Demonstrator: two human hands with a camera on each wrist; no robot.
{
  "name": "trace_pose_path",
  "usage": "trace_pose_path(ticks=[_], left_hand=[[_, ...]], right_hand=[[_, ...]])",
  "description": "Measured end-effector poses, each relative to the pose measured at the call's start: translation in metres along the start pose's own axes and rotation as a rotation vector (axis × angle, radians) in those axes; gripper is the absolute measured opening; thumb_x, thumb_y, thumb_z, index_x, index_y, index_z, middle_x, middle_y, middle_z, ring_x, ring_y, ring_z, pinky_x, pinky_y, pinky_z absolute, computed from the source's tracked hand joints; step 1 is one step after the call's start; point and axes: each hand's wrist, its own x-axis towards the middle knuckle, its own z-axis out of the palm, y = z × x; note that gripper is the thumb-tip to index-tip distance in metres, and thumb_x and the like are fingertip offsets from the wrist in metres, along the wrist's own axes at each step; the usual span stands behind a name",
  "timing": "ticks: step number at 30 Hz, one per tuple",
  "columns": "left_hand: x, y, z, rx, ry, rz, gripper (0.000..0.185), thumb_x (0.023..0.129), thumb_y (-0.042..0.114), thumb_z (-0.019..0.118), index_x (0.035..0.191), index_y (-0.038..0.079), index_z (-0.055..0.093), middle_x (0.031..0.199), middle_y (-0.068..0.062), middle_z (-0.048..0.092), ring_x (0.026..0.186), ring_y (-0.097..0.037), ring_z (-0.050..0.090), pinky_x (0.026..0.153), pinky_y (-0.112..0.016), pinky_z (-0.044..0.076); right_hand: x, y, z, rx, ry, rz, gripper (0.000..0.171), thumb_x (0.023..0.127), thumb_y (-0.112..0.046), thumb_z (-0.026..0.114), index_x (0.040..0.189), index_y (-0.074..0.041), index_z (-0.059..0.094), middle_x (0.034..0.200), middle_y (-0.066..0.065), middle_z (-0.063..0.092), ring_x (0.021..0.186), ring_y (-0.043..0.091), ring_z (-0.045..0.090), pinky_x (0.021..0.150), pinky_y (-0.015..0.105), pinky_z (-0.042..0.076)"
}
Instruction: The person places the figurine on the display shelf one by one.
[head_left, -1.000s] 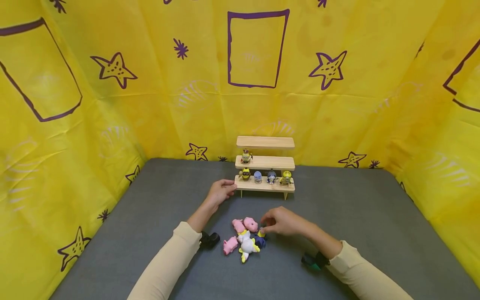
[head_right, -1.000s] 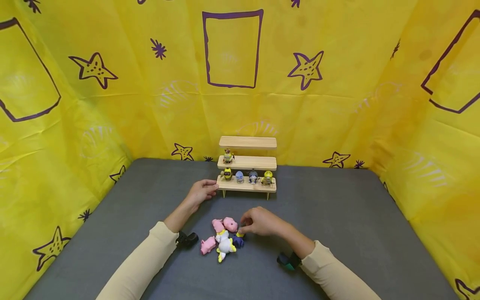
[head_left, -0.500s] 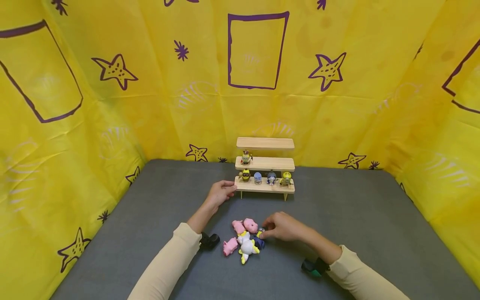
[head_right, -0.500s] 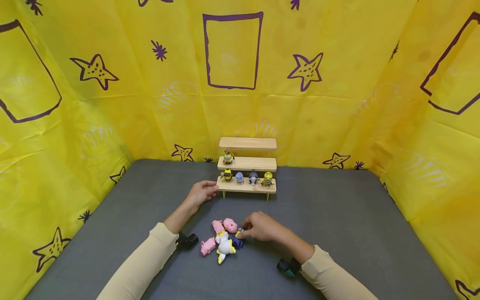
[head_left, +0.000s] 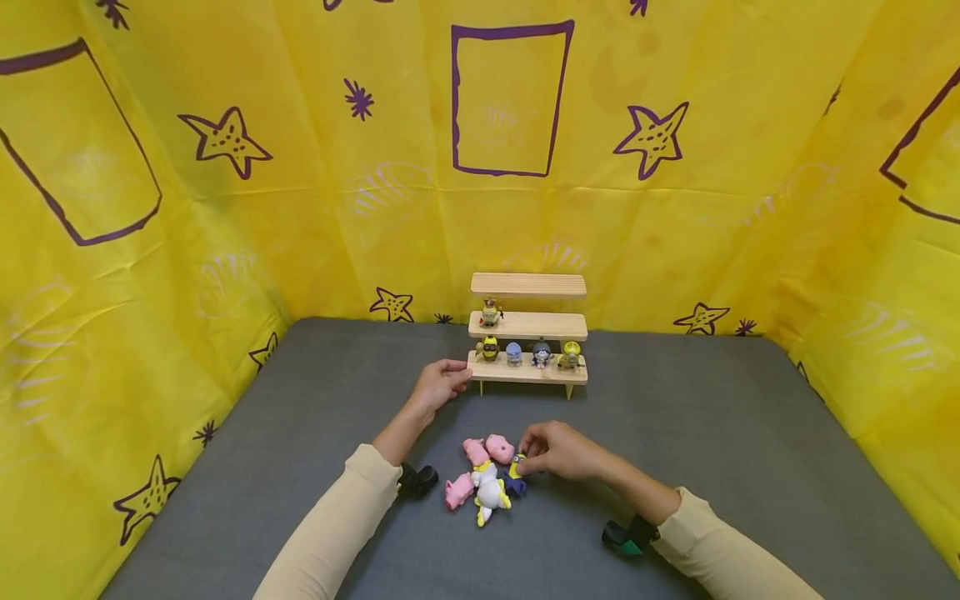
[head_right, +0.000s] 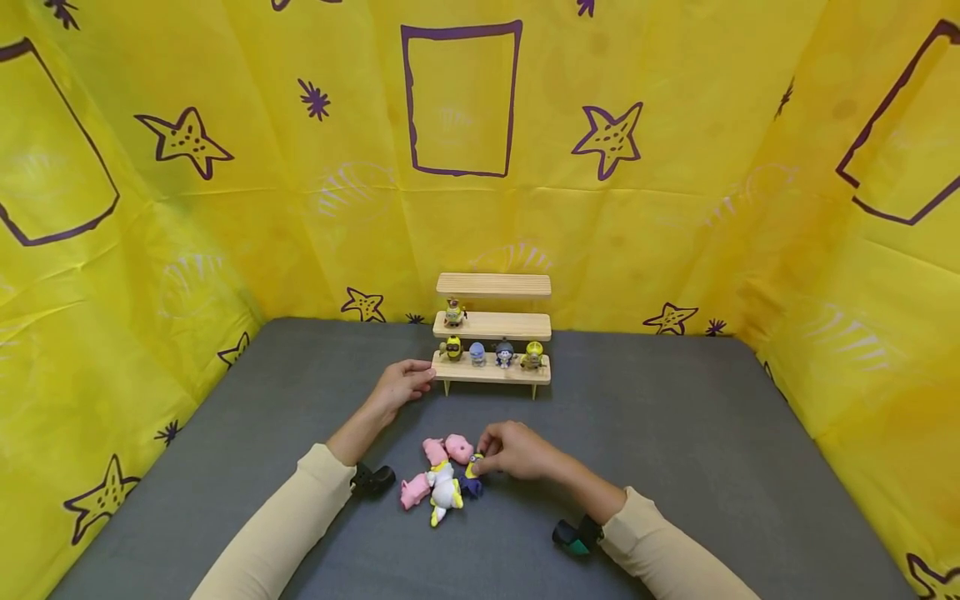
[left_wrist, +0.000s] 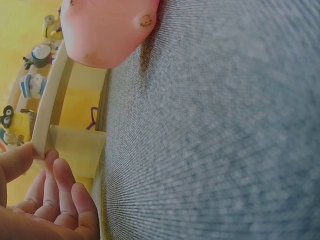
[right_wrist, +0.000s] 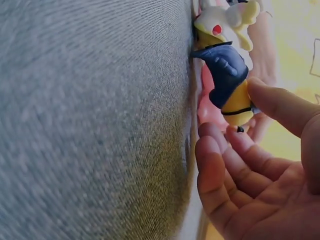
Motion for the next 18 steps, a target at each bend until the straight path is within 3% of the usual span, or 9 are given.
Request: trace_pose_path(ticks=[8, 18], left_hand=[[-0.0013, -0.0009, -0.0003, 0.002, -0.001, -0.007, 0.031, 0.094, 0.022, 0.065, 0.121, 0.006, 0.064, 0.103, -0.011, 0.071, 0.084, -0.016, 0.063, 0.073, -0.028, 0.050], [0.0008, -0.0011, -0.0010, -0.013, -0.007, -0.002, 0.032, 0.094, 0.022, 0.065, 0.121, 0.005, 0.064, 0.101, -0.012, 0.071, 0.083, -0.017, 0.064, 0.073, -0.027, 0.049]], right_hand=[[0.0026, 0.0045, 0.0018, 0.138, -0.025, 0.044, 0.024, 0.083, -0.017, 0.076, 0.095, -0.001, 0.064, 0.078, 0.002, 0.064, 0.060, 0.010, 0.052, 0.052, 0.022, 0.044], [0.0032, -0.0013, -0.0017, 0.141, -0.034, 0.026, 0.024, 0.083, -0.014, 0.076, 0.099, 0.000, 0.065, 0.078, 0.004, 0.066, 0.062, 0.011, 0.053, 0.053, 0.022, 0.044]])
